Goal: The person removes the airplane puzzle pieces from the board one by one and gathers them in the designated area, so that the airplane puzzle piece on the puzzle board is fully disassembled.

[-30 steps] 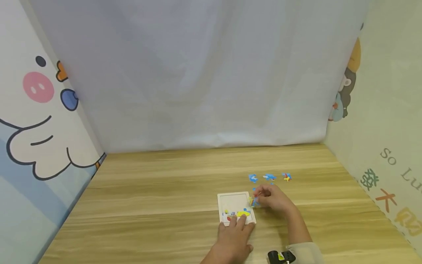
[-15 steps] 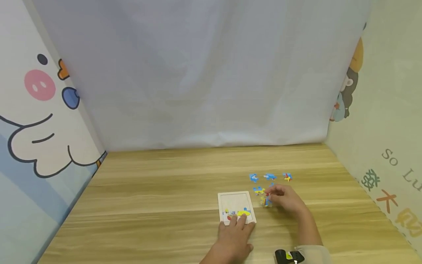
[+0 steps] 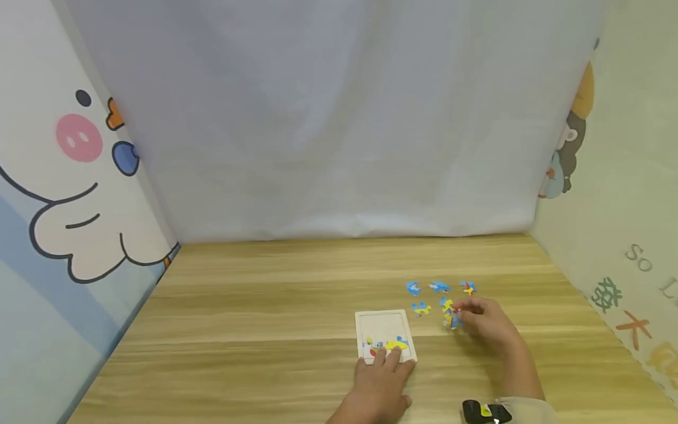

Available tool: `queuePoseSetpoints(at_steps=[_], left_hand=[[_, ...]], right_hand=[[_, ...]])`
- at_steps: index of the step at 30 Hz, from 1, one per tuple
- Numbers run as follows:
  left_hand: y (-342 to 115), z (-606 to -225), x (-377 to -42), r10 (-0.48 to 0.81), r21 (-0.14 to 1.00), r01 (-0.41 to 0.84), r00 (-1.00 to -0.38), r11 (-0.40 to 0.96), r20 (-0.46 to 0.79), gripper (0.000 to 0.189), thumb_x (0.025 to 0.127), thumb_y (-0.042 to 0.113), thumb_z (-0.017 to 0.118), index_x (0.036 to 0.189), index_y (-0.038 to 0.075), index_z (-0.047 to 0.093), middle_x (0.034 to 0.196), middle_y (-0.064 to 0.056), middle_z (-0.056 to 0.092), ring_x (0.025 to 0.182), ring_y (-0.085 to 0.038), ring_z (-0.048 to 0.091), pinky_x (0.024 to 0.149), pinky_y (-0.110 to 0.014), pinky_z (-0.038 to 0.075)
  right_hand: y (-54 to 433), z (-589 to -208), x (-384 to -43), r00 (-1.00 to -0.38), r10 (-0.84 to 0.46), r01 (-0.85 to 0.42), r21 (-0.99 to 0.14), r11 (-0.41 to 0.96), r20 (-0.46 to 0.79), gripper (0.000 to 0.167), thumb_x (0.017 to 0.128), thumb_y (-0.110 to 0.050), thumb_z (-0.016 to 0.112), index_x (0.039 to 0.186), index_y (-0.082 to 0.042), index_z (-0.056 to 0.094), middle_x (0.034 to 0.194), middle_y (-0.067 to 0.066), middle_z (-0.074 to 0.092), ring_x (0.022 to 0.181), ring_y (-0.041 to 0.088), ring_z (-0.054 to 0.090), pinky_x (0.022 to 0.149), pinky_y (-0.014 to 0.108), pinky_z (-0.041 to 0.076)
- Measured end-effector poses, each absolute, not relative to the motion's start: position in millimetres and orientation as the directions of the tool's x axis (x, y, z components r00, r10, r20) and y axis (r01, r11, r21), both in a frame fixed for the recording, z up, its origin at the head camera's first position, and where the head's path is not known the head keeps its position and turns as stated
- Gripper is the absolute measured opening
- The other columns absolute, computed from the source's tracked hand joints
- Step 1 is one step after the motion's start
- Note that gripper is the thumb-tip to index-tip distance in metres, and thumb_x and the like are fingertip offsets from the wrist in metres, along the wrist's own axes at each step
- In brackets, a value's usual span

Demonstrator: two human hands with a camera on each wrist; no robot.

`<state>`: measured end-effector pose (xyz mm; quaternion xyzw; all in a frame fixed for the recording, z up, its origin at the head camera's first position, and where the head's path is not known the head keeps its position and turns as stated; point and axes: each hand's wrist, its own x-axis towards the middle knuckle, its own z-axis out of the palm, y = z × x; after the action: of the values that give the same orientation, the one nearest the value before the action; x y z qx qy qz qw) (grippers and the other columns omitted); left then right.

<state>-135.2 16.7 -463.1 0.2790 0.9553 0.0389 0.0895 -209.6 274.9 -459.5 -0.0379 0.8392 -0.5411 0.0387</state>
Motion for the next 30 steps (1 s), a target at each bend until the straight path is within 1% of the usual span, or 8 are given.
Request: queuePoseSetpoints(at_steps=[3, 7, 10, 14, 17, 19, 25, 30], left_hand=[[18, -465, -134, 0.541, 0.142, 0.523, -0.825, 0.840, -0.163, 0.059, 0.085, 0.046, 0.061, 0.139, 0.032, 0.042, 0.146, 0.001, 0.033, 0.132, -0.026, 0.030, 0.094, -0.057, 0.034], [19, -468, -134, 0.537, 0.148, 0.517, -0.824, 0.843, -0.181, 0.060, 0.084, 0.046, 0.061, 0.139, 0.033, 0.041, 0.146, 0.003, 0.033, 0.132, -0.025, 0.030, 0.094, -0.057, 0.034], [19, -470, -134, 0.542, 0.143, 0.523, -0.821, 0.840, -0.179, 0.061, 0.084, 0.046, 0.062, 0.139, 0.034, 0.041, 0.146, 0.003, 0.032, 0.132, -0.025, 0.030, 0.094, -0.057, 0.034], [18, -470, -134, 0.541, 0.138, 0.524, -0.824, 0.841, -0.169, 0.061, 0.084, 0.047, 0.062, 0.139, 0.034, 0.040, 0.146, 0.002, 0.032, 0.132, -0.026, 0.030, 0.094, -0.057, 0.034], [18, -470, -134, 0.537, 0.136, 0.521, -0.829, 0.843, -0.156, 0.060, 0.084, 0.046, 0.061, 0.139, 0.033, 0.041, 0.145, 0.002, 0.033, 0.131, -0.026, 0.031, 0.094, -0.057, 0.034], [17, -469, -134, 0.536, 0.128, 0.521, -0.832, 0.844, -0.145, 0.059, 0.084, 0.046, 0.062, 0.138, 0.033, 0.042, 0.145, 0.001, 0.034, 0.131, -0.026, 0.031, 0.093, -0.057, 0.035], [17, -465, -134, 0.537, 0.109, 0.526, -0.833, 0.844, -0.132, 0.059, 0.084, 0.047, 0.061, 0.139, 0.032, 0.042, 0.144, 0.001, 0.035, 0.130, -0.025, 0.032, 0.093, -0.057, 0.036], [17, -464, -134, 0.535, 0.116, 0.523, -0.834, 0.845, -0.136, 0.059, 0.084, 0.046, 0.061, 0.139, 0.032, 0.041, 0.144, 0.002, 0.035, 0.131, -0.025, 0.032, 0.093, -0.057, 0.035]], right_hand=[[284, -458, -206, -0.997, -0.076, -0.015, -0.913, 0.408, -0.017, 0.027, 0.090, -0.003, 0.057, 0.112, 0.011, 0.056, 0.101, 0.016, 0.061, 0.087, 0.019, 0.054, 0.069, 0.030, 0.049], [293, -459, -203, -0.998, -0.059, -0.041, -0.911, 0.410, 0.018, 0.027, 0.090, -0.003, 0.056, 0.112, 0.013, 0.056, 0.105, 0.021, 0.061, 0.087, 0.015, 0.056, 0.072, 0.030, 0.050], [299, -460, -203, -0.998, -0.054, -0.048, -0.907, 0.419, 0.028, 0.028, 0.091, -0.003, 0.055, 0.113, 0.014, 0.054, 0.114, 0.026, 0.056, 0.089, 0.013, 0.056, 0.074, 0.030, 0.051], [306, -460, -205, -0.999, -0.042, -0.038, -0.898, 0.437, 0.022, 0.030, 0.092, -0.006, 0.053, 0.116, 0.012, 0.054, 0.117, 0.026, 0.055, 0.091, 0.016, 0.056, 0.075, 0.031, 0.051], [312, -460, -209, -0.999, -0.029, -0.030, -0.894, 0.447, 0.019, 0.030, 0.093, -0.008, 0.053, 0.117, 0.010, 0.055, 0.111, 0.021, 0.059, 0.089, 0.018, 0.055, 0.072, 0.032, 0.049], [316, -460, -213, -0.999, -0.026, -0.031, -0.893, 0.448, 0.022, 0.030, 0.093, -0.009, 0.053, 0.115, 0.010, 0.055, 0.109, 0.019, 0.060, 0.089, 0.018, 0.054, 0.072, 0.031, 0.048], [324, -461, -223, -1.000, 0.012, 0.011, -0.890, 0.457, -0.006, 0.033, 0.091, -0.014, 0.058, 0.113, 0.010, 0.056, 0.101, 0.013, 0.063, 0.086, 0.016, 0.054, 0.071, 0.028, 0.048], [327, -464, -230, -0.999, 0.024, 0.046, -0.888, 0.458, -0.040, 0.034, 0.090, -0.010, 0.058, 0.115, 0.013, 0.054, 0.091, 0.009, 0.061, 0.077, 0.016, 0.053, 0.065, 0.027, 0.049]])
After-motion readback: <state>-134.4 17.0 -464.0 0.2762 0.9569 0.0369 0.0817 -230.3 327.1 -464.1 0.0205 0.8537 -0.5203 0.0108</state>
